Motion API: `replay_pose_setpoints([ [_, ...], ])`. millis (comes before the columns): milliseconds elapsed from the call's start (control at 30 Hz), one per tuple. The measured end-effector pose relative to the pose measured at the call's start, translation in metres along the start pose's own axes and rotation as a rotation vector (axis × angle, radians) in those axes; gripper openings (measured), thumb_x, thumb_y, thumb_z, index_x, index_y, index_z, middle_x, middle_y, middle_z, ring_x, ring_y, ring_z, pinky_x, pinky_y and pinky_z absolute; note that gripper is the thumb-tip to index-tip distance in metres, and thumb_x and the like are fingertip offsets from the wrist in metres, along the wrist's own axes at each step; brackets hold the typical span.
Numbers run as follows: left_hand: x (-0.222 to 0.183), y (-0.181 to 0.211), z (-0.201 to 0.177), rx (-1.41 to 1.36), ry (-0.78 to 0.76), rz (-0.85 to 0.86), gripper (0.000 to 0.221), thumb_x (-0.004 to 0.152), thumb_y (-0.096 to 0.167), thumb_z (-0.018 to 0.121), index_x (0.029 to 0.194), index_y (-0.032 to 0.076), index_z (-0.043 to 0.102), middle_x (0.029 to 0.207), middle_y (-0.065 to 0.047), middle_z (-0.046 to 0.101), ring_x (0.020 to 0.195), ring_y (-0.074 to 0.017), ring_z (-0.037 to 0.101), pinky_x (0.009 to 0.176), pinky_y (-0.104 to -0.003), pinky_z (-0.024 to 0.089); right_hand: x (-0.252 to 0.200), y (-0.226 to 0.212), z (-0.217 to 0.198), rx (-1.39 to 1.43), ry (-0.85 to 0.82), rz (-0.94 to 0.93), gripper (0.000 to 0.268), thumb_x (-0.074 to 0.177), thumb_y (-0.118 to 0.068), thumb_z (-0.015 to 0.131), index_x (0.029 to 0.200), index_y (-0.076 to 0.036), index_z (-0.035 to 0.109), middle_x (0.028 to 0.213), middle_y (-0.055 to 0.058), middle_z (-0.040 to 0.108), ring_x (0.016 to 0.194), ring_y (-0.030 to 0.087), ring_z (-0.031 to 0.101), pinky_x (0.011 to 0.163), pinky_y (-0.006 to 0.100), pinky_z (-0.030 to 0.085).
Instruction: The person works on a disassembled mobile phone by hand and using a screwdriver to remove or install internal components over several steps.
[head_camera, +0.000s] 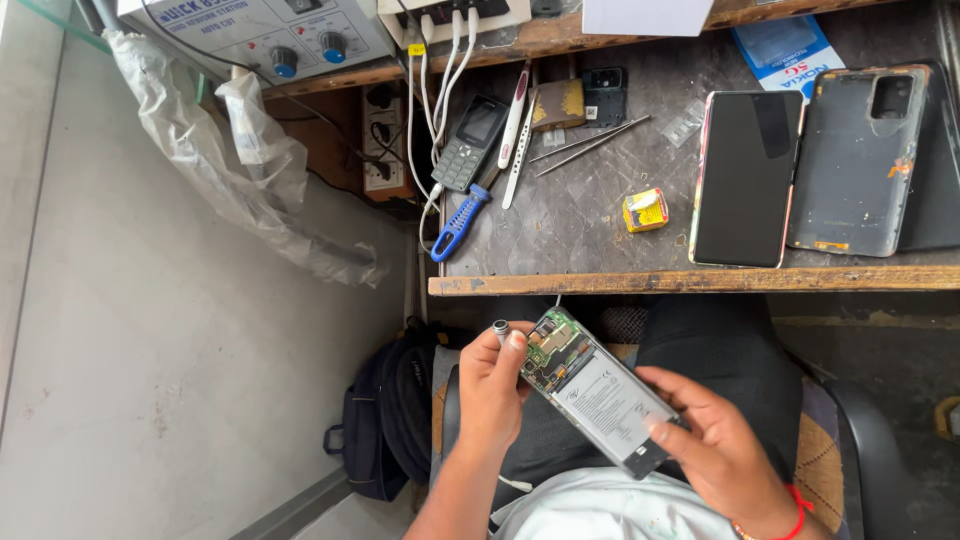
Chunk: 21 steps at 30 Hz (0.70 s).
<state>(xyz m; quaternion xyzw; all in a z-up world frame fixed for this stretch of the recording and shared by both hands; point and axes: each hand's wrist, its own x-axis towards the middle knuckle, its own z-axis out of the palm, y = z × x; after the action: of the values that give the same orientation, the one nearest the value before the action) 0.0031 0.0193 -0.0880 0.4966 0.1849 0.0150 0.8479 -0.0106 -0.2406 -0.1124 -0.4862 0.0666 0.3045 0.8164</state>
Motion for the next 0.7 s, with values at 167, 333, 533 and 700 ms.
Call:
replay_pose_setpoints([
  [167,-0.002,-0.004,0.006,-0.042,-0.015,-0.099,0.020,0.091,0.002,0.067,0.111,-0.002,0.070,0.089,-0.007,0.075,0.070,-0.0075,0.068,0.056,-0.021,0.053,0.004,0.006,0.002,-0.087,-0.158,0.030,0.057,0.093,-0.003,0.064,0.145,0.008,0.043,0.122,0.018,0.064,0.111,0.020,0.063,0.096,0.035,0.052],
  [333,-0.009,-0.013,0.019,0.149,-0.193,-0.076,0.022,0.094,0.002,0.070,0.114,-0.007,0.072,0.098,-0.009,0.077,0.085,-0.0088,0.070,0.077,-0.024,0.057,0.011,0.009,0.003,-0.136,-0.210,0.162,0.062,0.093,-0.022,0.059,0.151,-0.006,0.043,0.124,0.010,0.068,0.110,0.013,0.064,0.093,0.031,0.053],
  [533,-0.008,0.021,0.038,0.307,-0.355,-0.007,0.030,0.097,0.015,0.074,0.119,-0.005,0.071,0.097,-0.007,0.076,0.083,-0.0073,0.066,0.074,-0.024,0.056,0.017,0.031,-0.009,0.061,-0.027,0.216,0.040,0.098,-0.024,0.057,0.126,0.003,0.065,0.100,0.013,0.075,0.088,0.017,0.069,0.077,0.035,0.056],
  [700,0.042,0.078,0.063,1.184,-0.184,0.626,0.026,0.087,0.018,0.078,0.109,0.007,0.073,0.088,-0.011,0.073,0.063,-0.0219,0.067,0.059,-0.035,0.053,0.017,0.034,-0.017,0.163,0.089,0.193,0.036,0.099,-0.023,0.057,0.121,0.004,0.065,0.099,0.013,0.074,0.086,0.017,0.070,0.075,0.035,0.056],
])
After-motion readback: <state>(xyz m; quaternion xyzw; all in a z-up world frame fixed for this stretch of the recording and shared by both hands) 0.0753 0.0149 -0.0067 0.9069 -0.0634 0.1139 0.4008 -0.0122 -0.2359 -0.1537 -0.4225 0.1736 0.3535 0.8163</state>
